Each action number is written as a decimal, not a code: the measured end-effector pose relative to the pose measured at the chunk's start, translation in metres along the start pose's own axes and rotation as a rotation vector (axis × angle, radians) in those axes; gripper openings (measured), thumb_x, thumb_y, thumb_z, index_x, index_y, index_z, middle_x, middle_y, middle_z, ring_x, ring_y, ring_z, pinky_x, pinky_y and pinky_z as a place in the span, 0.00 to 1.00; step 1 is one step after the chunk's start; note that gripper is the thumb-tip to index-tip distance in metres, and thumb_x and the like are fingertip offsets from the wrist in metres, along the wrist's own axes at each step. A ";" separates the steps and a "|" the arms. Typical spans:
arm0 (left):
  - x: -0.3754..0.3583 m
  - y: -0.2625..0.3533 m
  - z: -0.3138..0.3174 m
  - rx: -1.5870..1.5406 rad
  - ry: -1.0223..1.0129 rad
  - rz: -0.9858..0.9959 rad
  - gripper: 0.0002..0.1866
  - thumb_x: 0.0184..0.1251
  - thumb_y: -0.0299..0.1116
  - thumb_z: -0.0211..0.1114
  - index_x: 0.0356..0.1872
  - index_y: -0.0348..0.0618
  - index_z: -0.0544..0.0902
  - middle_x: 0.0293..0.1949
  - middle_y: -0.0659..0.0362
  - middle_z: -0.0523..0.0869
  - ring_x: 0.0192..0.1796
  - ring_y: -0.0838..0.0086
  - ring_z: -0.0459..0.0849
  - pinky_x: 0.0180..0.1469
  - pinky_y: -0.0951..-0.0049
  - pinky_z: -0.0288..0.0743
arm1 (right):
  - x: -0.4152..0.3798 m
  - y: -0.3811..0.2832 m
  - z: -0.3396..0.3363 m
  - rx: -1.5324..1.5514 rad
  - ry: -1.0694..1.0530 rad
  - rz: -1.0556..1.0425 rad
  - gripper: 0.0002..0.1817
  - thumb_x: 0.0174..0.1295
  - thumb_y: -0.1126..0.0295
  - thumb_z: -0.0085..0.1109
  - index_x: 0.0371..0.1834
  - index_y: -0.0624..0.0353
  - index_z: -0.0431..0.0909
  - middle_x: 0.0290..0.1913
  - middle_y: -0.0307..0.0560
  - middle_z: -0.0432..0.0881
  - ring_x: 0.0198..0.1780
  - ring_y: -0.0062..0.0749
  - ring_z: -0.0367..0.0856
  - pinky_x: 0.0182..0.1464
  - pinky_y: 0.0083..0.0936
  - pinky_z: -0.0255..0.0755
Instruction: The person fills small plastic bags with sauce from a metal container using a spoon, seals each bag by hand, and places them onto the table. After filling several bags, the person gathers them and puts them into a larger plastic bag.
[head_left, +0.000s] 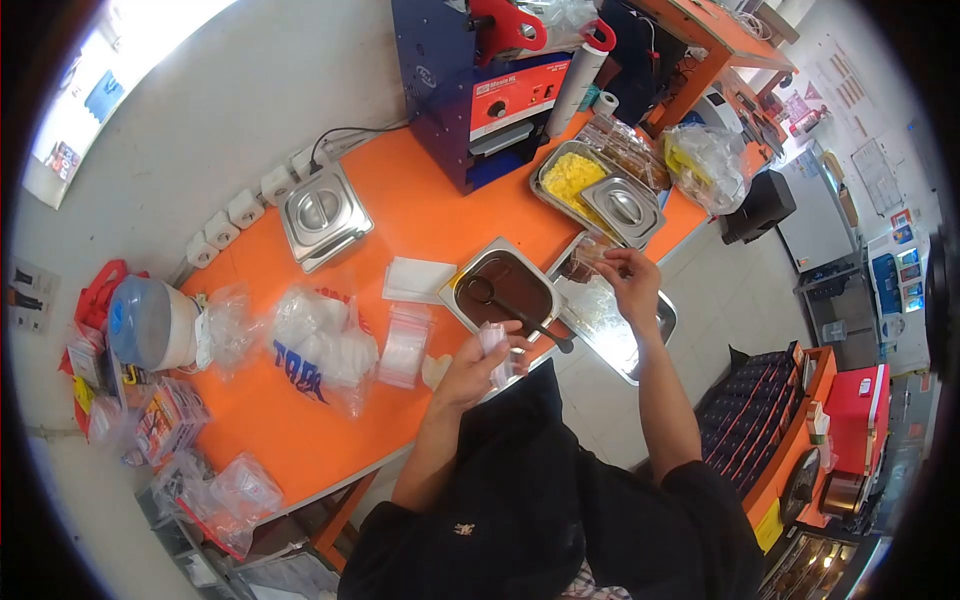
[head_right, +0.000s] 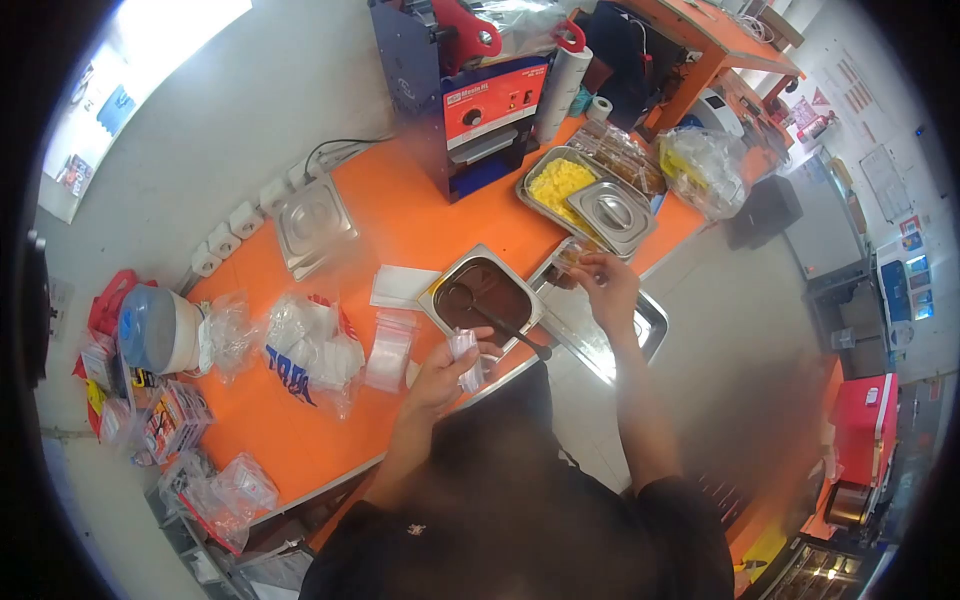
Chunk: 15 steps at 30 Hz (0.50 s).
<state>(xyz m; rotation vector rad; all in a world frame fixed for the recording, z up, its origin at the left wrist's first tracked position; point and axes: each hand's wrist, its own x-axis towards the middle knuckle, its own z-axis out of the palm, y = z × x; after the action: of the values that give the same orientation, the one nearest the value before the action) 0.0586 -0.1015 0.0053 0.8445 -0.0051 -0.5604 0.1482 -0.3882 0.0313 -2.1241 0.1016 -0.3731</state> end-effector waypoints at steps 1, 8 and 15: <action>-0.003 0.000 -0.001 -0.036 0.012 -0.033 0.22 0.79 0.26 0.55 0.70 0.37 0.67 0.46 0.55 0.82 0.40 0.76 0.80 0.43 0.71 0.81 | 0.004 0.014 0.005 -0.002 0.004 0.000 0.13 0.56 0.75 0.74 0.43 0.65 0.84 0.33 0.45 0.89 0.34 0.24 0.86 0.40 0.22 0.76; -0.004 -0.015 -0.013 -0.236 -0.114 -0.094 0.24 0.77 0.27 0.58 0.71 0.41 0.67 0.40 0.57 0.78 0.30 0.84 0.69 0.35 0.75 0.72 | 0.030 0.102 0.040 -0.081 -0.026 0.051 0.10 0.57 0.78 0.73 0.41 0.63 0.83 0.35 0.44 0.88 0.38 0.25 0.86 0.43 0.23 0.77; -0.006 -0.013 -0.007 -0.287 -0.189 -0.084 0.22 0.78 0.30 0.59 0.69 0.45 0.68 0.38 0.61 0.76 0.32 0.84 0.70 0.36 0.75 0.72 | -0.043 -0.093 0.046 0.085 -0.591 -0.353 0.14 0.53 0.73 0.76 0.43 0.61 0.87 0.42 0.48 0.87 0.47 0.43 0.85 0.52 0.34 0.76</action>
<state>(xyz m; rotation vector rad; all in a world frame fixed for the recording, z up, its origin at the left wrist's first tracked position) 0.0494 -0.1004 -0.0073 0.5124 -0.0610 -0.6996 0.1143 -0.2901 0.0755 -2.0813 -0.6236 0.0607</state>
